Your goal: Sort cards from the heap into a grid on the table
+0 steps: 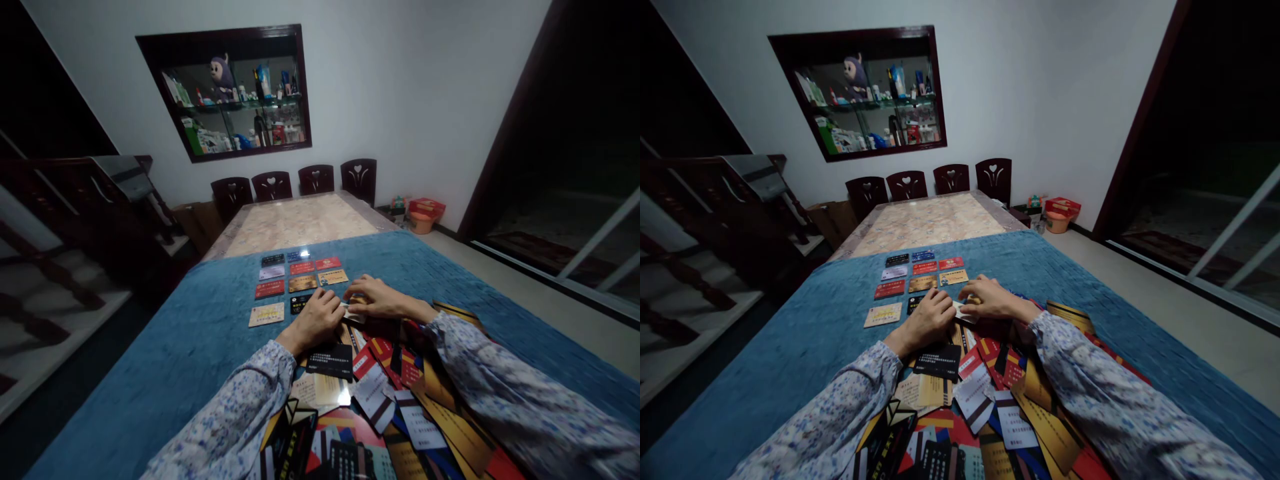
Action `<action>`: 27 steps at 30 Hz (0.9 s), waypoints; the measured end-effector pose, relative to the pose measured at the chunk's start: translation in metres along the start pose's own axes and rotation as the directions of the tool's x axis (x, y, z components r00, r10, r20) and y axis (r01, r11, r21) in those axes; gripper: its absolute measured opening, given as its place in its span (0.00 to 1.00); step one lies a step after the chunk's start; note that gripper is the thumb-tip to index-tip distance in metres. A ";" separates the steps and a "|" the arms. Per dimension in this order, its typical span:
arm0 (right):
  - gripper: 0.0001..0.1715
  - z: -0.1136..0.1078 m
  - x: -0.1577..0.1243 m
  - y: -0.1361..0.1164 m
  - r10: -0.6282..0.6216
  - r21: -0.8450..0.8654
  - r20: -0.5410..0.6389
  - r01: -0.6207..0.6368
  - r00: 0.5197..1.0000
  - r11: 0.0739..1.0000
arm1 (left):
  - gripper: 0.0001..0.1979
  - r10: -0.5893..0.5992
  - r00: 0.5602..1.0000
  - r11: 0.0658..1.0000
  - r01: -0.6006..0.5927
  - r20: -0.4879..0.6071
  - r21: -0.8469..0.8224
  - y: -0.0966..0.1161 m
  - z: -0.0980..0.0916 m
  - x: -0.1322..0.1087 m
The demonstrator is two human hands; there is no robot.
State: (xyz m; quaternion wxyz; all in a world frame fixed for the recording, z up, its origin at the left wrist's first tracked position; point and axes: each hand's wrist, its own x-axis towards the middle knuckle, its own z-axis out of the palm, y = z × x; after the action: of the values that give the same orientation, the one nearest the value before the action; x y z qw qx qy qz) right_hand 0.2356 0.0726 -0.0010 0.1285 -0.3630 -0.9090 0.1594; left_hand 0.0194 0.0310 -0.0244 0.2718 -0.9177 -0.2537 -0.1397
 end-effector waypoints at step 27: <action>0.17 0.001 -0.030 -0.004 -0.250 -0.252 -0.019 0.238 0.968 0.938 | 0.06 -0.080 0.995 0.954 0.095 0.064 -0.284 -0.010 -0.006 -0.003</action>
State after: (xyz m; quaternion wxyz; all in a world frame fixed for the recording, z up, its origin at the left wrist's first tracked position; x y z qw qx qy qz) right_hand 0.2538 0.0486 -0.0038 0.1239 -0.2646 -0.9562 0.0180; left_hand 0.0111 0.0337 -0.0161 0.1228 -0.9386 -0.2779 -0.1632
